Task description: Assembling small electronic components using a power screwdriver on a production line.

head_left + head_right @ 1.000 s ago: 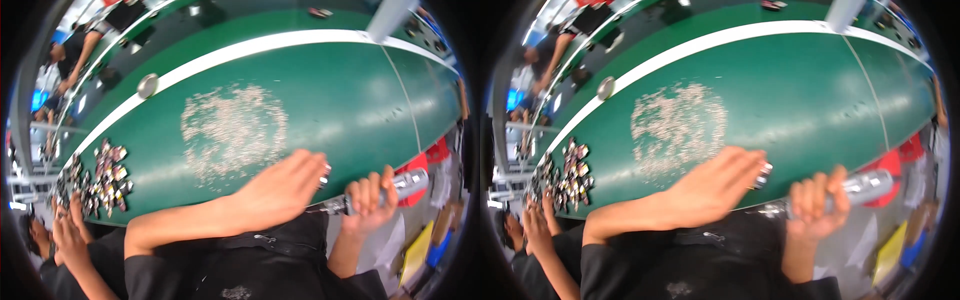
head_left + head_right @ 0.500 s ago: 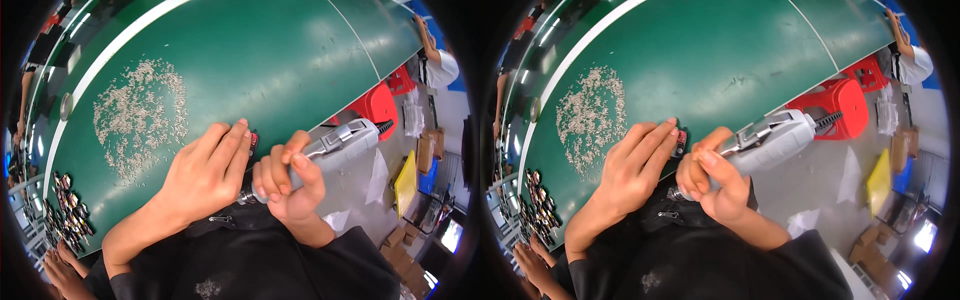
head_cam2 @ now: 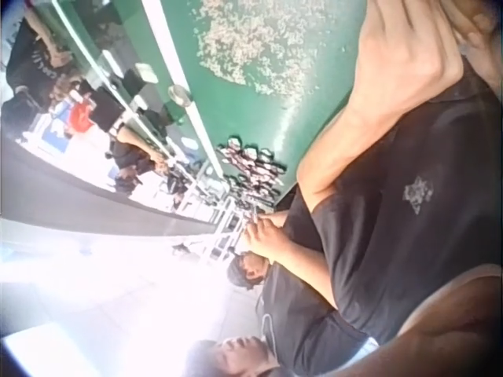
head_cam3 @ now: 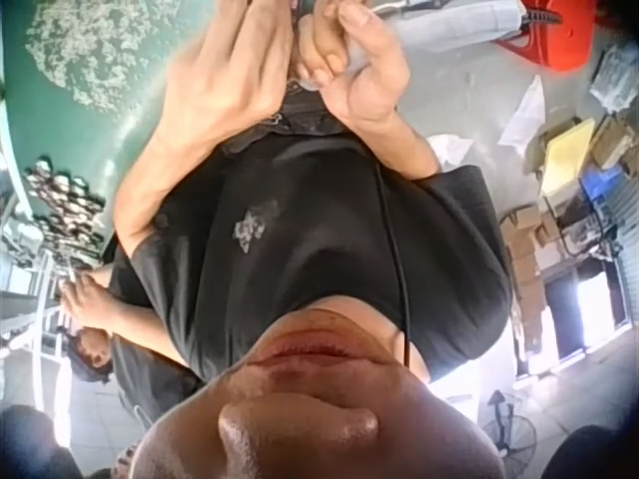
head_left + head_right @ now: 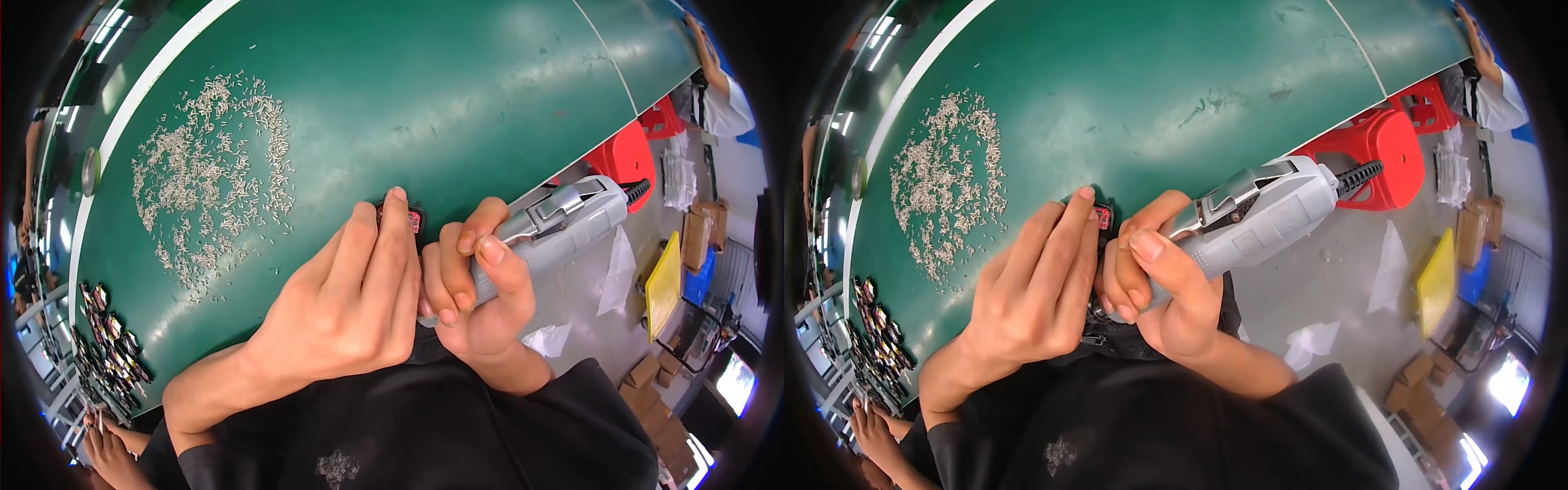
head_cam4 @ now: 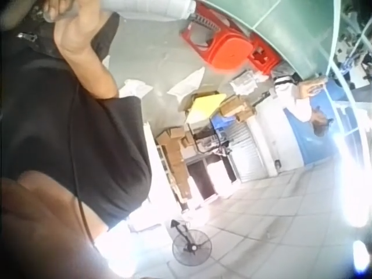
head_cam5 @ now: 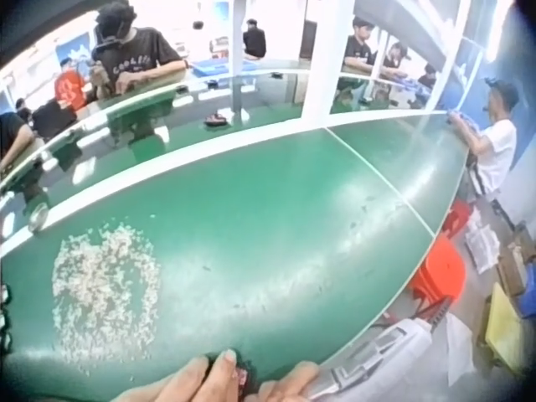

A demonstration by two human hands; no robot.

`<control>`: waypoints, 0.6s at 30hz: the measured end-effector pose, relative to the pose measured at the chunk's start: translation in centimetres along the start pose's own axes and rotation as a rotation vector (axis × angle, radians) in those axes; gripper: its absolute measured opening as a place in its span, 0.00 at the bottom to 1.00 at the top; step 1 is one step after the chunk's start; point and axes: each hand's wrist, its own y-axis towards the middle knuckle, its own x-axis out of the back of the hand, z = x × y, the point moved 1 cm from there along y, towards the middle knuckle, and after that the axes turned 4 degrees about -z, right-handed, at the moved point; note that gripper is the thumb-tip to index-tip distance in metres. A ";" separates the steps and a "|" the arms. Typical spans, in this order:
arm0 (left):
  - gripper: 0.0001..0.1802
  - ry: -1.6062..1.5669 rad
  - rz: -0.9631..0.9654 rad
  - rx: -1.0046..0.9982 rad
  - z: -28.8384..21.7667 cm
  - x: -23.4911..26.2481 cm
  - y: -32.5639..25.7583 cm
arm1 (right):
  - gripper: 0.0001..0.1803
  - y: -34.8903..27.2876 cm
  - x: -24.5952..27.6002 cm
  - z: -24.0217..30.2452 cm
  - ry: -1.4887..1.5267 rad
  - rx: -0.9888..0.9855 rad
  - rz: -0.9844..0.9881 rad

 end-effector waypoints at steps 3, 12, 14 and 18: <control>0.13 -0.042 -0.035 -0.014 0.3 -0.3 -0.3 | 0.08 0.0 0.0 0.0 0.022 0.001 -0.005; 0.11 -0.030 -0.038 0.039 0.1 0.0 -0.7 | 0.09 -0.8 -1.1 -0.1 -0.062 -0.082 -0.083; 0.11 -0.049 -0.055 0.055 0.1 0.0 -0.6 | 0.09 -1.1 -1.2 -0.3 -0.177 -0.031 -0.154; 0.10 -0.066 -0.041 0.047 0.3 0.2 -0.5 | 0.10 -1.2 -1.1 -0.4 -0.239 -0.024 -0.184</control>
